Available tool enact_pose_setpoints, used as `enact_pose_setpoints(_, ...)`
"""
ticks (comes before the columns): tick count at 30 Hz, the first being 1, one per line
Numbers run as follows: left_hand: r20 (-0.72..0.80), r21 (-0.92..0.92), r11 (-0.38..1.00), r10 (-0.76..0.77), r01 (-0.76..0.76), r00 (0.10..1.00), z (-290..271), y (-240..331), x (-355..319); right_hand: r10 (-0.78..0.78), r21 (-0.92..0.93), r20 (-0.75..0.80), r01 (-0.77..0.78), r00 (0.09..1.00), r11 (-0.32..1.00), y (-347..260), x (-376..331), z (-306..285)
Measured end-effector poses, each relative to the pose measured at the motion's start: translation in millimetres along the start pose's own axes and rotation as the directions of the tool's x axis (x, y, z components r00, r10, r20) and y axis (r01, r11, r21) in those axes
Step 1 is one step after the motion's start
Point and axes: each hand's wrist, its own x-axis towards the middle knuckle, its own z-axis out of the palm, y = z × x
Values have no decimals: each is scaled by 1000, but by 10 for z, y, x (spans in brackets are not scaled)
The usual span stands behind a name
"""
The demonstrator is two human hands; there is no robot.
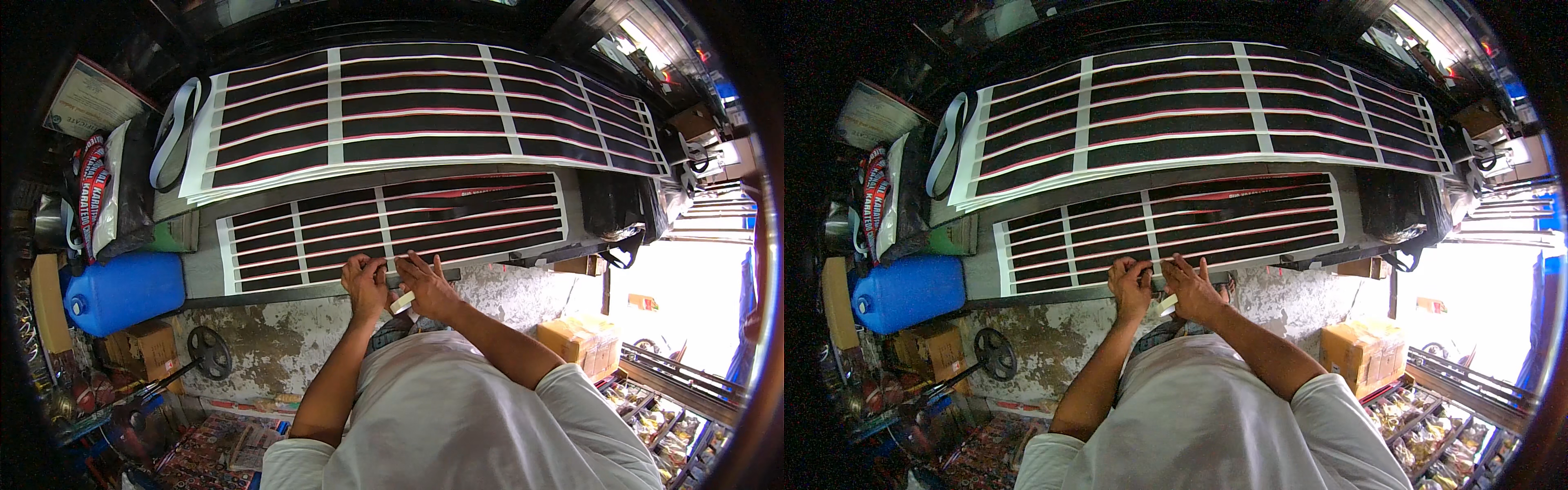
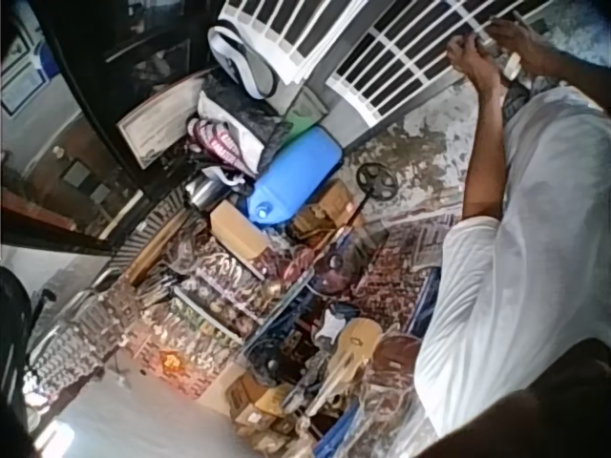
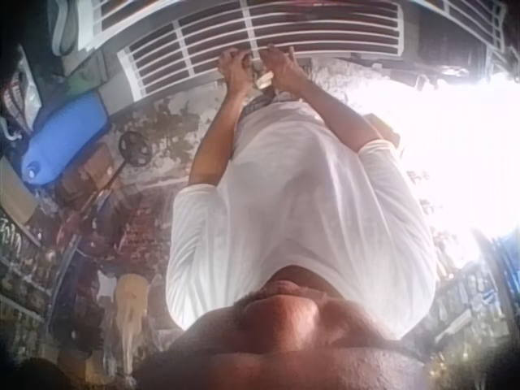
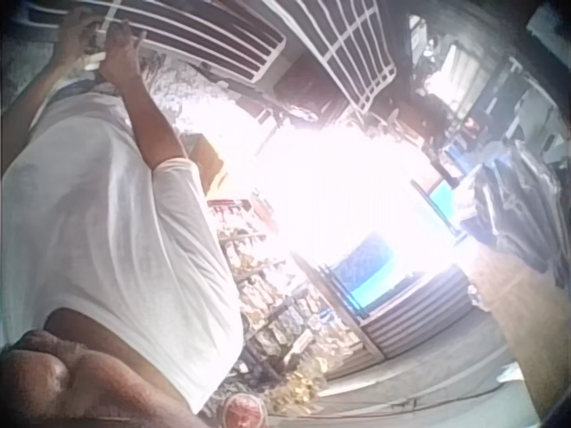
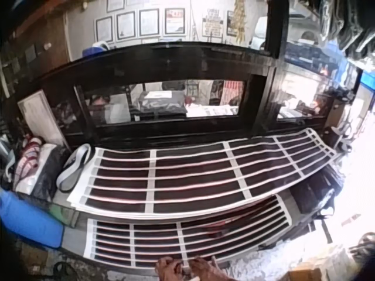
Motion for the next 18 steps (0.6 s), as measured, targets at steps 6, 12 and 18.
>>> enact_pose_setpoints(6,-48,130,983,135,-128,990,-133,-9,-84,-19,-32,-74,17,997,999,46,-119,159)
enact_pose_setpoints(12,-78,148,981,141,-128,987,-159,-41,-82,-46,-111,-9,44,999,993,78,-148,153)
enact_pose_setpoints(18,-104,116,981,170,-157,980,-117,50,-50,-23,-139,-49,16,999,990,62,-138,152)
